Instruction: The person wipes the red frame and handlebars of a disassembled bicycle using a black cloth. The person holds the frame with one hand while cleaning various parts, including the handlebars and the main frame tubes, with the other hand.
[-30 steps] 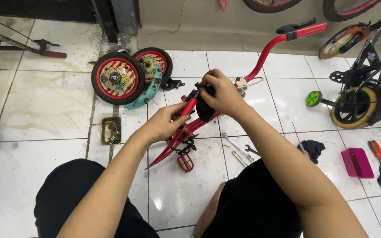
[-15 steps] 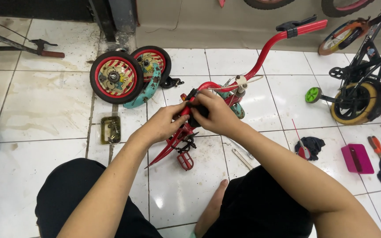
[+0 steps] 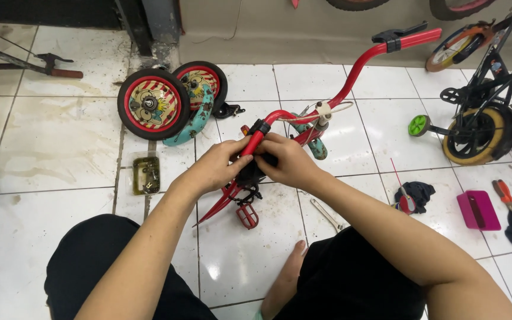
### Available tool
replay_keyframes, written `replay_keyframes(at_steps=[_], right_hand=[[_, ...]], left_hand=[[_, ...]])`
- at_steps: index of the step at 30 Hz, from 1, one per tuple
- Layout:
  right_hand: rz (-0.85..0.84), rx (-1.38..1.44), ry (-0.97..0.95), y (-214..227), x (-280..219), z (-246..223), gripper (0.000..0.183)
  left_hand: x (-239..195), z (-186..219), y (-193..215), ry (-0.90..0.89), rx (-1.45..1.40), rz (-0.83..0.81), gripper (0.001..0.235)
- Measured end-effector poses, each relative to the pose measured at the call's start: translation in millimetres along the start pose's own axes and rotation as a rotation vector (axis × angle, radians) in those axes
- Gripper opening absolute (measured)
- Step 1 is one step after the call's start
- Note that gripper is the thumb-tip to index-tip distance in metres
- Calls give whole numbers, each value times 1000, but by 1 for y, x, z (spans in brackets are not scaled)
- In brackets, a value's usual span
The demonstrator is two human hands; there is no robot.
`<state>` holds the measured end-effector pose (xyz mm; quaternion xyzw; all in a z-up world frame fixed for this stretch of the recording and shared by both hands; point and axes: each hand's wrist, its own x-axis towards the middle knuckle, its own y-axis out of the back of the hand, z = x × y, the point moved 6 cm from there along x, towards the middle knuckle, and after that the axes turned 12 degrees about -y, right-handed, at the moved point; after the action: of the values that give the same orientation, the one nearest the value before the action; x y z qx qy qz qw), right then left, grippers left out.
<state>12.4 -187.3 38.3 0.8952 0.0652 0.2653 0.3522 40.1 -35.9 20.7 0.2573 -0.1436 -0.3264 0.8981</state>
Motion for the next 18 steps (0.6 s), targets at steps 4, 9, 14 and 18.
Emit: replay_keyframes(at_steps=[4,9,14,18], right_hand=[[175,-11,13,14,5,18,9],[141,36,31,1,1,-6,8],[214,-226,80,11,13,3,11],[242,-231,33,7,11,1,12]], left_hand=[[2,-6,0,-4,37,0,56],[1,-3,-1,-23,37,-5,56],[0,-1,2,-3,49,4,56],[1,-3,0,9,49,0,56]])
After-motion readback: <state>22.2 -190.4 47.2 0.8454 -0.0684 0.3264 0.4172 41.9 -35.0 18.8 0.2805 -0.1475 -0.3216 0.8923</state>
